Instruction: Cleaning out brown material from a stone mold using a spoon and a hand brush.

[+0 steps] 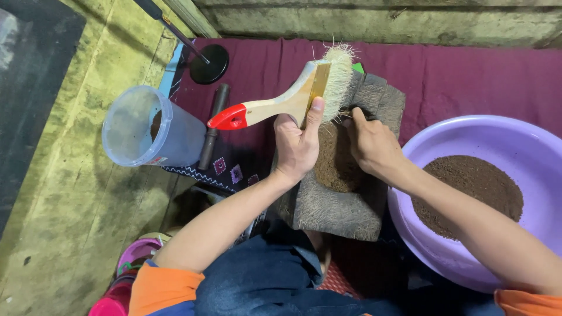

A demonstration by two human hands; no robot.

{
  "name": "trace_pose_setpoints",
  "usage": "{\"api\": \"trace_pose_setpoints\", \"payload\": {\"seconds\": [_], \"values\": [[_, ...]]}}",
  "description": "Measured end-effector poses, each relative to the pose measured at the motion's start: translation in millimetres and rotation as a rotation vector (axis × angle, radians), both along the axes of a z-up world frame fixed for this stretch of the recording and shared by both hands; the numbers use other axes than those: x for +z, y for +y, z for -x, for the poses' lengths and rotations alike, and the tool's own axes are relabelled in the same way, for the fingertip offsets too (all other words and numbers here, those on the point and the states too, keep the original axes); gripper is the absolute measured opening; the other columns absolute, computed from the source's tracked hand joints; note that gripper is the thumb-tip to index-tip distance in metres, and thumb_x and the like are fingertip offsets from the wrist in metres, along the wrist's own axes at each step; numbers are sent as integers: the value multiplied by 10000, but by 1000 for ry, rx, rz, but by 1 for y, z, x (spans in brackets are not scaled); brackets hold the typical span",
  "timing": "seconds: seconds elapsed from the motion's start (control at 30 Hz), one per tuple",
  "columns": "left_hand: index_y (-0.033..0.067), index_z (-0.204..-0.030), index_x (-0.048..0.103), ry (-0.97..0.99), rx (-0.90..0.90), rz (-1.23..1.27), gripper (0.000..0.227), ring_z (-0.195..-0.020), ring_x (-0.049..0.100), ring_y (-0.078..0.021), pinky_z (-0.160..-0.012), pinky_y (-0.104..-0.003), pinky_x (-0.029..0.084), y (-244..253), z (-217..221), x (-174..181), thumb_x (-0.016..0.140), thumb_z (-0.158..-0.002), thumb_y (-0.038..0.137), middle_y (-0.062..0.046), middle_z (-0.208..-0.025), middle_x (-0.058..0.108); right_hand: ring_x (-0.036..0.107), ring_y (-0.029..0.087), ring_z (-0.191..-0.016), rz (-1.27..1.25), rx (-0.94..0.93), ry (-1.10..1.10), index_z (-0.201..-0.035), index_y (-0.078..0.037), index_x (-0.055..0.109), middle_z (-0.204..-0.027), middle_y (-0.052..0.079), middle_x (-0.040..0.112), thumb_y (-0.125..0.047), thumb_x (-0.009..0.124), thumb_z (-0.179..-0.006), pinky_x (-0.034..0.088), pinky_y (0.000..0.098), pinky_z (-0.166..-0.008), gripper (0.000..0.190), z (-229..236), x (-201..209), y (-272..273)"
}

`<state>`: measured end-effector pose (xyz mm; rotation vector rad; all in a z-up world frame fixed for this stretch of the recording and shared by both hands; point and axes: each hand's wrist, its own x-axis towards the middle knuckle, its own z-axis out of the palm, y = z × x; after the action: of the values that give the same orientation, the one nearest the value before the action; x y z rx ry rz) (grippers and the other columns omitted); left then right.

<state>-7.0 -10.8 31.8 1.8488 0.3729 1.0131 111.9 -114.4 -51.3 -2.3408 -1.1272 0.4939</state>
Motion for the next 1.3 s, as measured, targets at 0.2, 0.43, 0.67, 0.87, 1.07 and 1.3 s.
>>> {"api": "trace_pose_setpoints", "payload": {"seconds": [0.2, 0.43, 0.67, 0.87, 1.07, 1.3], "values": [[25, -957, 676, -29, -19, -12, 345, -836, 601, -115, -842, -413, 544, 2, -3, -3, 570, -1061, 336, -70, -753, 637, 682, 561, -651, -53, 133, -136, -1060, -134, 432, -701, 243, 640, -317, 384, -1092, 543, 647, -598, 192, 27, -4, -13], [12, -967, 687, -54, -18, -27, 327, -857, 620, -124, -860, -426, 549, 0, -6, 3, 589, -1050, 313, -82, -787, 670, 723, 498, -647, 125, 398, -301, -1064, -166, 426, -805, 189, 697, -223, 337, -1025, 560, 610, -615, 112, 29, -21, -46], [-2, -1011, 681, -48, -34, -38, 337, -901, 645, -157, -856, -448, 553, 5, -7, -10, 587, -1057, 318, -140, -834, 688, 698, 574, -726, 90, 288, -128, -1066, -102, 429, -788, 269, 674, -183, 460, -950, 545, 673, -678, 145, -4, -17, -40], [7, -1032, 692, -56, -46, -28, 334, -903, 647, -148, -876, -452, 556, 8, -6, -15, 587, -1062, 323, -119, -869, 703, 672, 595, -756, 15, 53, 21, -1096, -90, 394, -741, 289, 646, -217, 464, -991, 528, 679, -692, 179, 10, 2, -4], [-16, -1049, 690, -32, -11, -21, 334, -946, 661, -168, -873, -454, 555, 6, -6, -18, 618, -1043, 310, -154, -881, 705, 709, 504, -646, 13, 323, -186, -1071, -139, 431, -716, 207, 662, -277, 376, -1069, 565, 589, -604, 149, 26, -4, -20], [9, -1051, 688, -42, -17, -31, 335, -919, 642, -147, -889, -439, 546, 5, -8, -12, 594, -1055, 330, -128, -895, 710, 765, 450, -712, 238, 628, -420, -1280, -144, 399, -980, 168, 735, -128, 319, -970, 591, 569, -669, 321, 24, -4, -51]]}}
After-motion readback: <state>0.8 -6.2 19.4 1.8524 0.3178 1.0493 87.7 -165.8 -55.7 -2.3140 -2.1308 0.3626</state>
